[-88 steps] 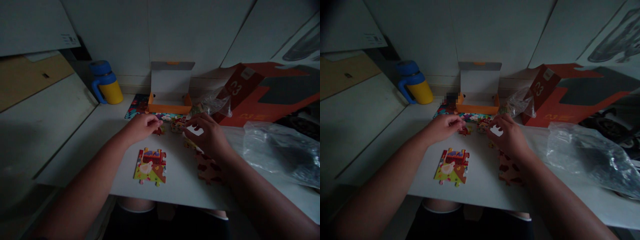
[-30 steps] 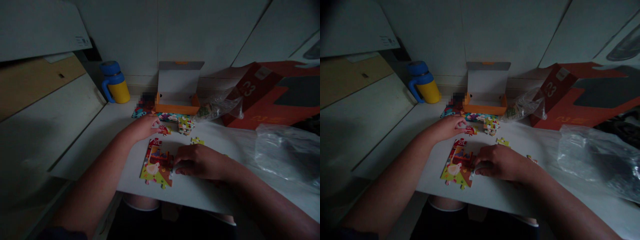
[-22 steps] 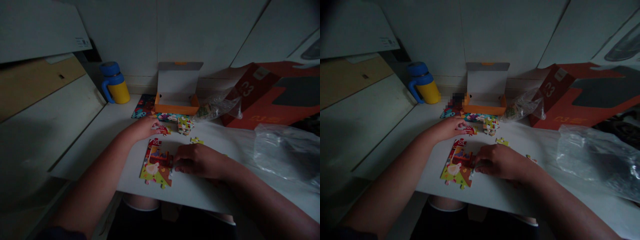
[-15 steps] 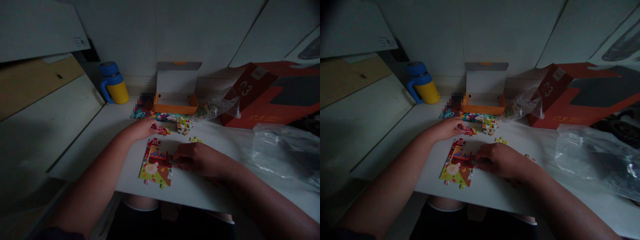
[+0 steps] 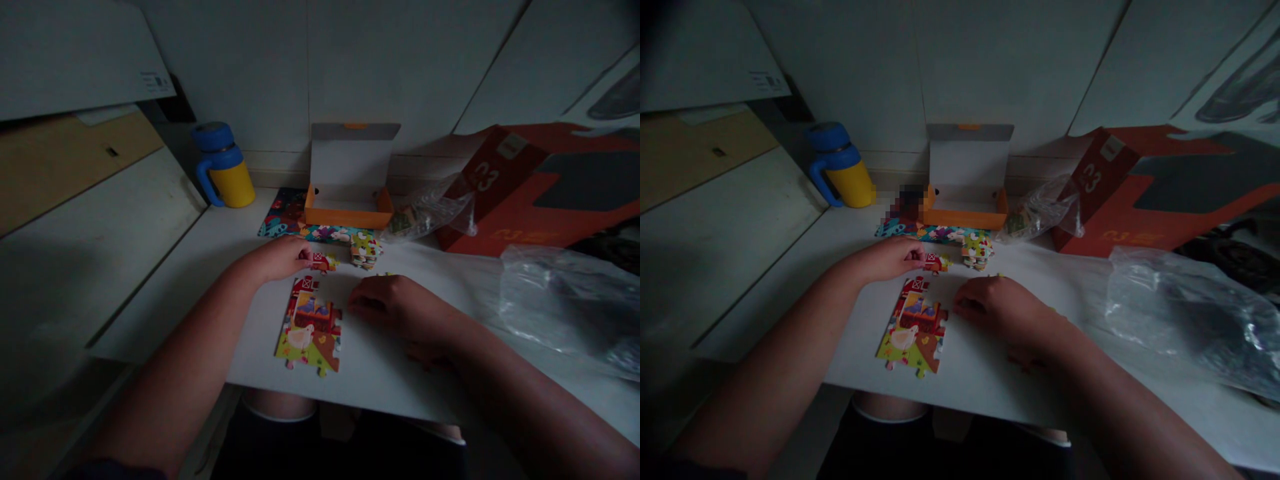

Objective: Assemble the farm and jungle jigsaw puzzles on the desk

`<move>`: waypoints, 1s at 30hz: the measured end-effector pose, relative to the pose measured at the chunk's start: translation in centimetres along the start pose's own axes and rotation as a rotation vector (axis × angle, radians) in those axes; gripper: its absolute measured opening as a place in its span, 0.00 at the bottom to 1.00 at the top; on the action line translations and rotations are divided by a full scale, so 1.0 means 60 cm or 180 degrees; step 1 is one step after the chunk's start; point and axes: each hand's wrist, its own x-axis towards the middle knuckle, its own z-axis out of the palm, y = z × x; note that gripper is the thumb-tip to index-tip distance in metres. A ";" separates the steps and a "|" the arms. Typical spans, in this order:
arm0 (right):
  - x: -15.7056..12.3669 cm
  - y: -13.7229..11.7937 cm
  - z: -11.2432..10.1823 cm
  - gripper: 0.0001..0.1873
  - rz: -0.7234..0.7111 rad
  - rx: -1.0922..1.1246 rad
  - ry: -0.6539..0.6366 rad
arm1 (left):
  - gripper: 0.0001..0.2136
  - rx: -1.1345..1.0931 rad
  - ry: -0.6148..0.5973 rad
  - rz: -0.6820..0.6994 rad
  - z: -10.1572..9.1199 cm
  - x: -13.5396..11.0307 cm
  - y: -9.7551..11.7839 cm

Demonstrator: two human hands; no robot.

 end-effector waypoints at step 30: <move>0.045 -0.032 0.033 0.29 0.1217 -0.1575 -0.0102 | 0.10 -0.0276 -0.1534 -0.0235 -0.031 -0.061 0.068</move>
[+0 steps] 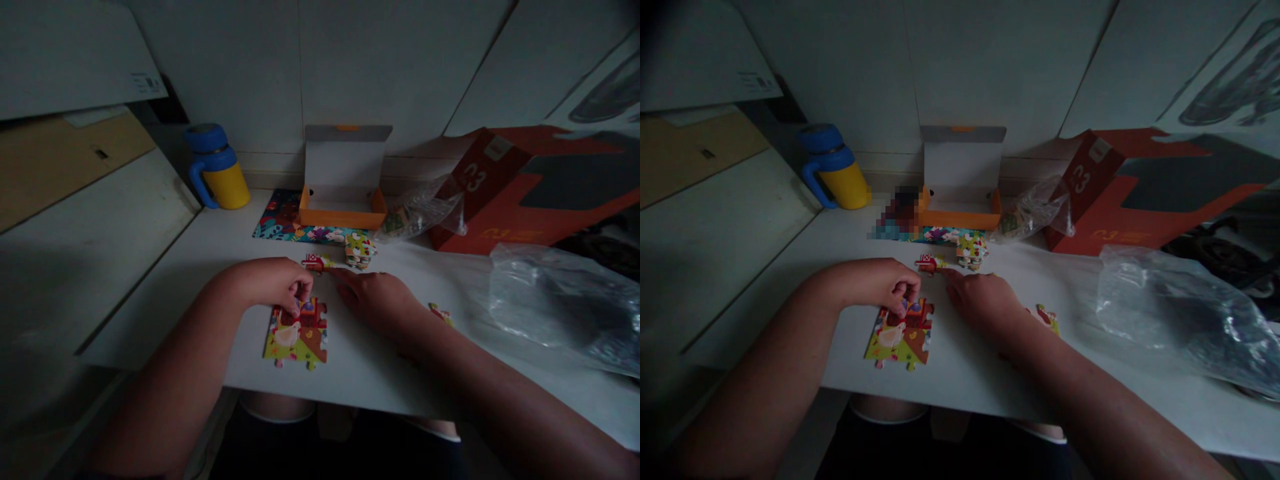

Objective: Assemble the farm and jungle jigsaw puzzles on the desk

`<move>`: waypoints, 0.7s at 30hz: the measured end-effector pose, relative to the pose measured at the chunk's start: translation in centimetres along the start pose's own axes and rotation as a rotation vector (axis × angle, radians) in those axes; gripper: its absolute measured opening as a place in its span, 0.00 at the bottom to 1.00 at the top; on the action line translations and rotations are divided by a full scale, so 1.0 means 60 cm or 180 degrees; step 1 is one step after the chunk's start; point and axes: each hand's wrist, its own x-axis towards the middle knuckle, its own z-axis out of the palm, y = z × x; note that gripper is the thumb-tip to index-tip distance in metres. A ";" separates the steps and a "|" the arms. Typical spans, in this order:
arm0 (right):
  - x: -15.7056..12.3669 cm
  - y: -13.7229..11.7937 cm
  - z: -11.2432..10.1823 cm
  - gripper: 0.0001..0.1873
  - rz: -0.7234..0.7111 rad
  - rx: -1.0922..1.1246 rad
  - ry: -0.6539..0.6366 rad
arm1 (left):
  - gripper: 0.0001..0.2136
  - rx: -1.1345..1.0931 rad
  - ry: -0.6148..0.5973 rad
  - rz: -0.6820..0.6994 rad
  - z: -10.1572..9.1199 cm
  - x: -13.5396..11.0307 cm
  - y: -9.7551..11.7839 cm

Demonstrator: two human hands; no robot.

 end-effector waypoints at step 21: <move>0.003 0.001 0.002 0.30 -0.0027 -0.0120 0.0101 | 0.10 0.0016 -0.0013 0.0080 -0.008 -0.003 -0.027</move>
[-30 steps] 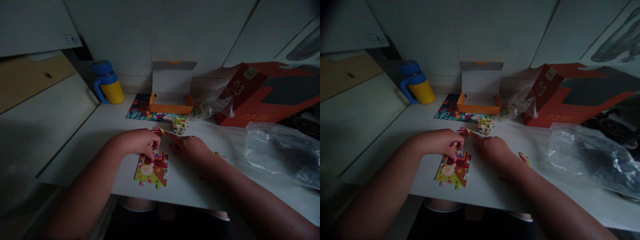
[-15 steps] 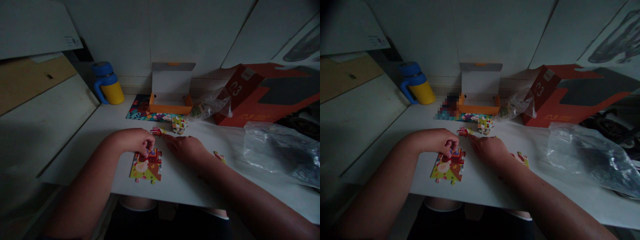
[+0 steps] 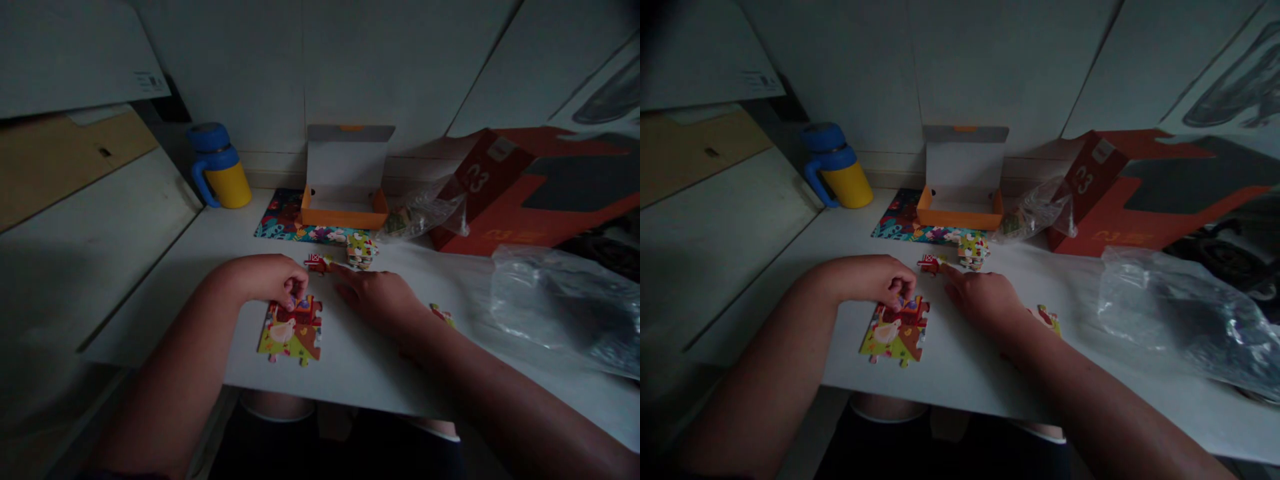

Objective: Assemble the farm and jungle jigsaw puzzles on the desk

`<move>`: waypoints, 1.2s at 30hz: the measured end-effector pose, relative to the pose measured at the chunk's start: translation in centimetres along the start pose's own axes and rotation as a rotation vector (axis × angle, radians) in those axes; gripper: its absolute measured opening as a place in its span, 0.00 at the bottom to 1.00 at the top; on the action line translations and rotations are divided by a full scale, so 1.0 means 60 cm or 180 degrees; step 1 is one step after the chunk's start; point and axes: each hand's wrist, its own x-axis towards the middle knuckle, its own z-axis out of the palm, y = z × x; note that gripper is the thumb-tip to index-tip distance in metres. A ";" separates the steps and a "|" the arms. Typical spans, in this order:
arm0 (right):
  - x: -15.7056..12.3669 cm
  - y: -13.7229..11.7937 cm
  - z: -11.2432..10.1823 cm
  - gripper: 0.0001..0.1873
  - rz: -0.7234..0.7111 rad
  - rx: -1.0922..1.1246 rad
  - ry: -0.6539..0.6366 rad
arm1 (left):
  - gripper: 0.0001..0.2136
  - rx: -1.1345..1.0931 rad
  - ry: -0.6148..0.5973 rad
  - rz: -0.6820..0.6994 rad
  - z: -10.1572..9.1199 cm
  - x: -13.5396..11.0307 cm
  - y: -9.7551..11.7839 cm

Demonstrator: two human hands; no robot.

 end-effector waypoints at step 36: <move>-0.008 0.008 -0.008 0.33 -0.0008 0.0135 -0.0124 | 0.06 -0.0157 0.0703 0.0429 0.002 0.058 -0.006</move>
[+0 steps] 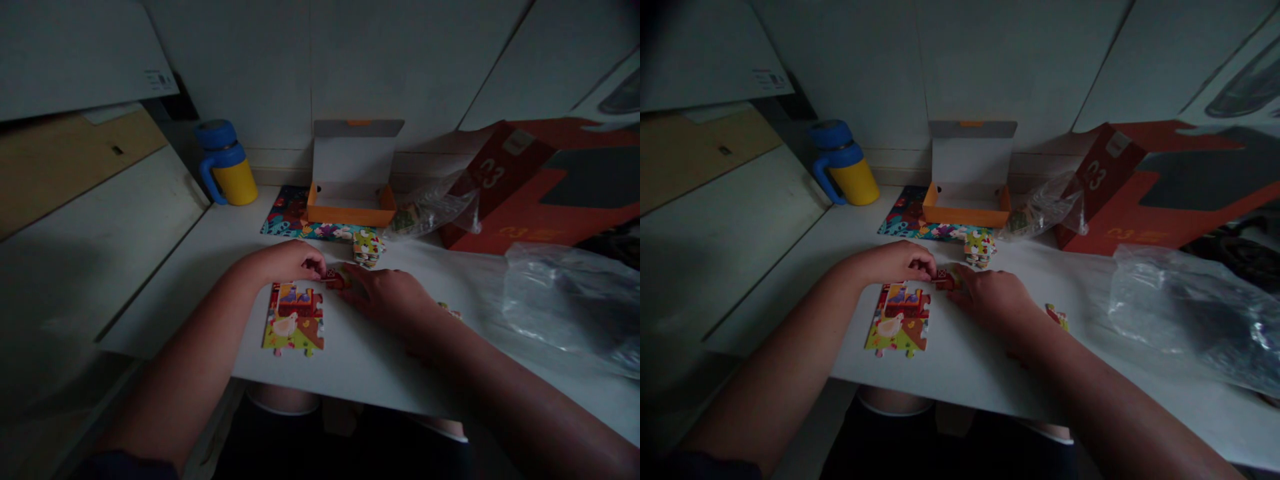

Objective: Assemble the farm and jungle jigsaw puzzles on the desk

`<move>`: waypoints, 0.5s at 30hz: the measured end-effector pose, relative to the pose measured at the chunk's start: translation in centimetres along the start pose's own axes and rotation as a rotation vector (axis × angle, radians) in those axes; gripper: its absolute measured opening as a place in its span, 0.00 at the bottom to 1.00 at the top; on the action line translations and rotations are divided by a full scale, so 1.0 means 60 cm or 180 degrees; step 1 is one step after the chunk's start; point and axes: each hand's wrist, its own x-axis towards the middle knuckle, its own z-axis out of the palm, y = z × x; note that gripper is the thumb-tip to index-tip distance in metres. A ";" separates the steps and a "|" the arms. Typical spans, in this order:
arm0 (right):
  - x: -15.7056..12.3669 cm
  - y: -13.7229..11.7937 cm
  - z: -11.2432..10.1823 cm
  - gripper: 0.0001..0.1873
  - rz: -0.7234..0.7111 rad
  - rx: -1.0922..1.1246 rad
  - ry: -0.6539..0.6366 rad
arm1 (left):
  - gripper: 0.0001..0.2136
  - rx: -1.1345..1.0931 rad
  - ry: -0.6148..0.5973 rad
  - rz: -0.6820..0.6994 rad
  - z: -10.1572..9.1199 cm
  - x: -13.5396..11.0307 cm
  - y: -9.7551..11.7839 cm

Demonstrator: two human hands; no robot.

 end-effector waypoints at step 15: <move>-0.012 0.024 -0.006 0.29 -0.0159 0.0340 -0.0194 | 0.17 0.0153 -0.0402 -0.0363 -0.021 -0.032 -0.011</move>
